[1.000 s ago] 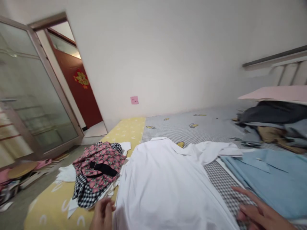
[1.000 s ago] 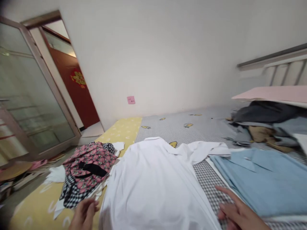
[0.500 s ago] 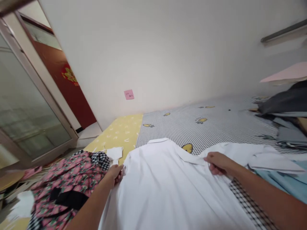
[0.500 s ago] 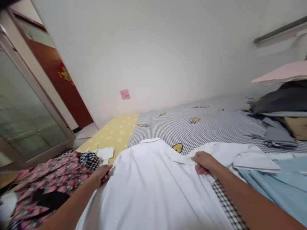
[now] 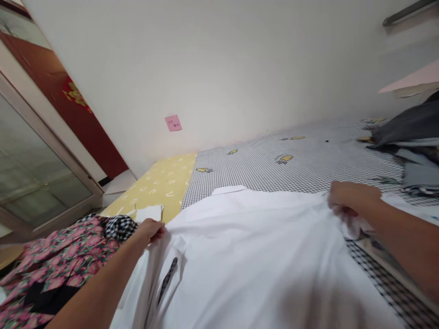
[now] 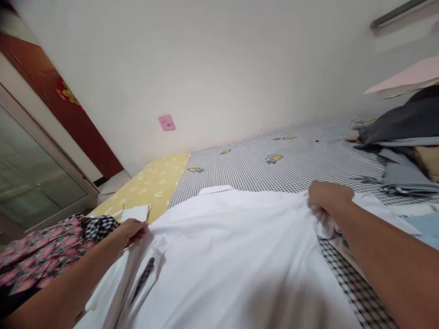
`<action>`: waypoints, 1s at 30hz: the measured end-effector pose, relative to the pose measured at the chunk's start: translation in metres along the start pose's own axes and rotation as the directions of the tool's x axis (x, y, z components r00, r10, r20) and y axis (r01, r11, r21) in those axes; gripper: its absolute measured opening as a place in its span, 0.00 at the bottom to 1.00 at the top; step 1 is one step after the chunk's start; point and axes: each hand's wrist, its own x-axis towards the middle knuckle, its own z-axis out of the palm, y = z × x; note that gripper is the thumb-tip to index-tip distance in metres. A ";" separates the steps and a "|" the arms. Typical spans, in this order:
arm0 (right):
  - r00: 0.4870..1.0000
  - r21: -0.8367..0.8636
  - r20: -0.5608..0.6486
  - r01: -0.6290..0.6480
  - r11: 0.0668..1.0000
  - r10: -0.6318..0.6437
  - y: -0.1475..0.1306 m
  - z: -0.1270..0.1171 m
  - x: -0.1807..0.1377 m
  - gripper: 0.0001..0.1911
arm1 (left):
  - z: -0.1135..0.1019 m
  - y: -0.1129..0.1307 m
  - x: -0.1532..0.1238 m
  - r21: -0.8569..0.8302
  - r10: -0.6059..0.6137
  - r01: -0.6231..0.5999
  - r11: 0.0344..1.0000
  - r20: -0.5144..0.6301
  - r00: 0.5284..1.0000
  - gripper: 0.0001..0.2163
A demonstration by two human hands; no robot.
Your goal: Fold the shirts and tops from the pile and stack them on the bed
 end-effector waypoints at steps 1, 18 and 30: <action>0.998 -0.017 -0.016 0.061 0.998 -0.062 -0.010 -0.002 -0.004 0.07 | -0.001 0.006 -0.001 0.024 -0.003 0.002 1.000 0.021 1.000 0.07; 0.879 0.701 0.340 0.001 0.713 -0.335 -0.093 0.069 -0.048 0.33 | 0.077 0.074 -0.003 0.038 0.178 -0.186 0.982 0.157 0.971 0.14; 0.550 -0.213 0.068 0.823 0.527 -0.832 -0.049 0.127 -0.096 0.31 | 0.093 0.034 -0.095 0.455 0.699 -0.779 0.432 0.377 0.607 0.25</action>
